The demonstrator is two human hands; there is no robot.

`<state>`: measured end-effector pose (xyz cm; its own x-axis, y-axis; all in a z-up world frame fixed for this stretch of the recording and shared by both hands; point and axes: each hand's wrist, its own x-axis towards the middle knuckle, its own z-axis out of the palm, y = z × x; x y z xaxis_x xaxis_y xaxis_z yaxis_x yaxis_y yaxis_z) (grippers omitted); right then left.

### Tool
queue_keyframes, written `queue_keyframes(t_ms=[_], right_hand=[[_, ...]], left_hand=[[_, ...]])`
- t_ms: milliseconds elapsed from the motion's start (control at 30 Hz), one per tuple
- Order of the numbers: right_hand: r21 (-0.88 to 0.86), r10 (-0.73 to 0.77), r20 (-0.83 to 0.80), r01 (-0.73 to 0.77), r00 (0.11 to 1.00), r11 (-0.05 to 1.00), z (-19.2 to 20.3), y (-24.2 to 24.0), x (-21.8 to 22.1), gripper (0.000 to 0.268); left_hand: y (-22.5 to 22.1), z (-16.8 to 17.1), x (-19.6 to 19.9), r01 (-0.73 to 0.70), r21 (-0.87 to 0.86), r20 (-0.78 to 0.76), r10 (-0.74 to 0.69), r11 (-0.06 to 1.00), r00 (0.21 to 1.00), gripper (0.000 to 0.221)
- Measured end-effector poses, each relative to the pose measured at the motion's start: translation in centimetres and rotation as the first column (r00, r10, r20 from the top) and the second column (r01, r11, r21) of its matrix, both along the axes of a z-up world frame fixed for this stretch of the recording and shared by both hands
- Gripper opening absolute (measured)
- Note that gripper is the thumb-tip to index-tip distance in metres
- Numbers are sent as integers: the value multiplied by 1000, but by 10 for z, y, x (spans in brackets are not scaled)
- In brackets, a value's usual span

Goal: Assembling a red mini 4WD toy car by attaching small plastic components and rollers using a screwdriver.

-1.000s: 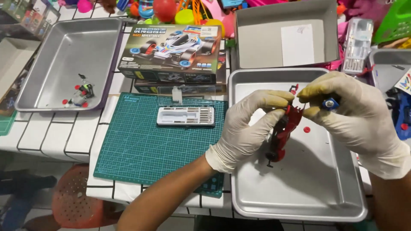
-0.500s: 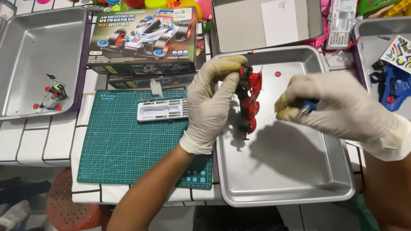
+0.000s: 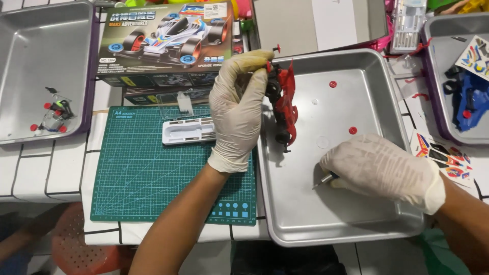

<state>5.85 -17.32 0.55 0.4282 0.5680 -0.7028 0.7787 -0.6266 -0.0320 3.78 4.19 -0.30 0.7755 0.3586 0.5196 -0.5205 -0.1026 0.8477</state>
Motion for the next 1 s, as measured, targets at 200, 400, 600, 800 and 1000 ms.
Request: queue_keyframes(t_ms=[200, 400, 600, 800, 1000], right_hand=[[500, 45, -226, 76, 973, 863, -12, -15, 21, 19], [594, -242, -207, 319, 948, 738, 4, -32, 30, 15], [649, -422, -297, 505, 856, 569, 11, -26, 34, 7], [821, -392, -389, 507, 833, 264, -13, -29, 40, 18], [747, -439, -621, 661, 650, -78, 16, -8, 21, 25]], left_hand=[[3, 5, -3, 24, 19, -3, -24, 1000, 1000, 14], [-6, 6, -11, 24, 69, 11, -25, 997, 1000, 10], [-7, 6, -13, 32, 55, 6, -32, 998, 999, 14], [-8, 9, -19, 66, 63, -33, -64, 996, 997, 15], [-6, 17, -24, 97, 93, -74, -91, 991, 993, 19]])
